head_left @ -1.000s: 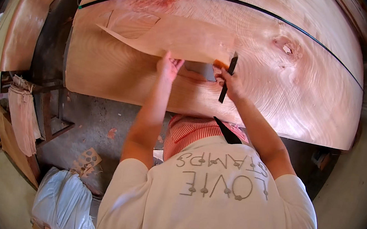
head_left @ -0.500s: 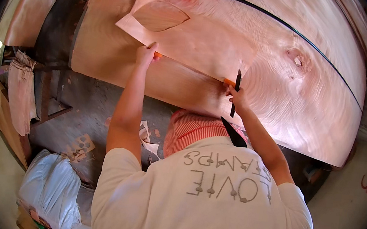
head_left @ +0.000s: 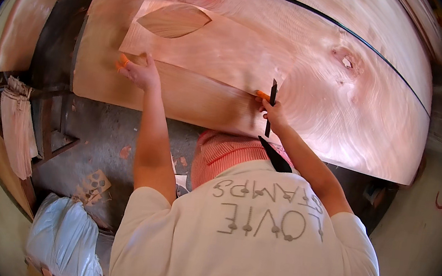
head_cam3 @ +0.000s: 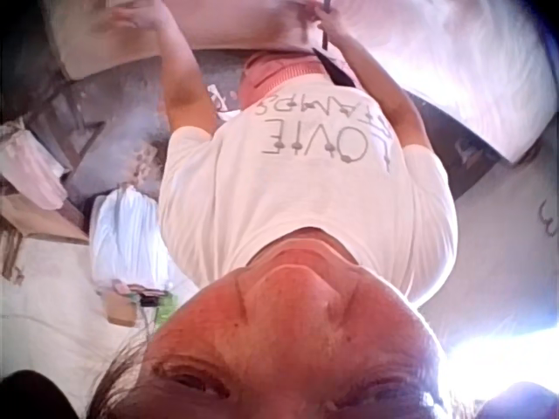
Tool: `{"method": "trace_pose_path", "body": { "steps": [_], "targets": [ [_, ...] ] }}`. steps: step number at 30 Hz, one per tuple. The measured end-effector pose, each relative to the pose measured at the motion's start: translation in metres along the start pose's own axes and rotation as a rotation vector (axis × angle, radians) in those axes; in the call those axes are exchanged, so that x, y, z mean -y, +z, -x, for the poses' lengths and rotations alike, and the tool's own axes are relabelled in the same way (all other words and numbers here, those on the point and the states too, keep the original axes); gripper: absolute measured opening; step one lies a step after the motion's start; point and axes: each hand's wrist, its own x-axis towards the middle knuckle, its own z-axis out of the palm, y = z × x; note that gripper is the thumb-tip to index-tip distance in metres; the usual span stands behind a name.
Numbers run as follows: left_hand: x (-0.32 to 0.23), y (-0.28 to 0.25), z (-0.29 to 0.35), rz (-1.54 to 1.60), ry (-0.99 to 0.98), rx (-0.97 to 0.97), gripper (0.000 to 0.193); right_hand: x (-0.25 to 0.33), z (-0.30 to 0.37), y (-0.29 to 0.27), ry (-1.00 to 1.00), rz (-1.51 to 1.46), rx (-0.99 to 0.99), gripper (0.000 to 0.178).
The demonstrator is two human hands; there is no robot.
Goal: The person repairs a sheet of wood veneer by cutting out a damaged section with a knife, applying adhesive with a small brush, and fitting a replacement patch into the hole.
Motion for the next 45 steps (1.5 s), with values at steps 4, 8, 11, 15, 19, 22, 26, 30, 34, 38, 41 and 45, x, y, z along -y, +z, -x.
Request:
{"method": "trace_pose_path", "body": {
  "steps": [4, 8, 11, 15, 19, 22, 26, 30, 34, 38, 41, 45],
  "targets": [
    [-0.037, -0.018, 0.024, -0.159, 0.814, 0.356, 0.069, 0.008, 0.005, 0.007, 0.009, 0.026, 0.033, 0.026],
    [-0.058, -0.014, 0.054, 0.081, 0.904, 0.735, 0.067, 0.006, 0.004, 0.005, -0.009, -0.027, 0.031, 0.026],
    [-0.06, -0.017, 0.048, 0.134, 0.909, 0.79, 0.054, 0.008, 0.001, -0.002, 0.02, -0.139, 0.0, 0.026],
    [-0.045, -0.002, 0.014, 0.141, 1.057, 0.727, 0.033, 0.056, 0.009, -0.001, -0.087, -0.267, 0.037, 0.028],
    [-0.08, -0.002, -0.032, 0.102, 0.829, 0.819, 0.026, 0.115, 0.01, -0.003, -0.21, -0.351, -0.001, 0.031],
    [-0.1, -0.012, -0.054, 0.07, 0.694, 0.843, 0.028, 0.141, 0.02, 0.004, -0.311, -0.404, 0.059, 0.03],
    [-0.072, -0.004, -0.045, 0.178, 0.844, 0.721, 0.032, 0.115, 0.019, 0.004, -0.208, -0.307, 0.0, 0.028],
    [-0.029, 0.006, 0.0, 0.103, 0.996, 0.683, 0.033, 0.061, 0.023, 0.006, -0.046, -0.235, 0.046, 0.023],
    [-0.027, -0.013, 0.034, 0.099, 0.927, 0.739, 0.05, 0.028, 0.024, 0.006, 0.161, -0.062, 0.109, 0.032],
    [-0.016, 0.001, 0.022, 0.137, 0.807, 0.668, 0.056, 0.021, 0.005, -0.002, 0.098, 0.191, 0.227, 0.035],
    [-0.006, 0.015, 0.014, 0.036, 0.556, 0.452, 0.051, 0.032, -0.002, -0.004, 0.015, 0.431, 0.238, 0.032],
    [-0.007, 0.017, 0.018, -0.017, 0.526, 0.436, 0.047, 0.05, -0.003, 0.004, -0.374, 0.712, 0.124, 0.03]
  ]
}}
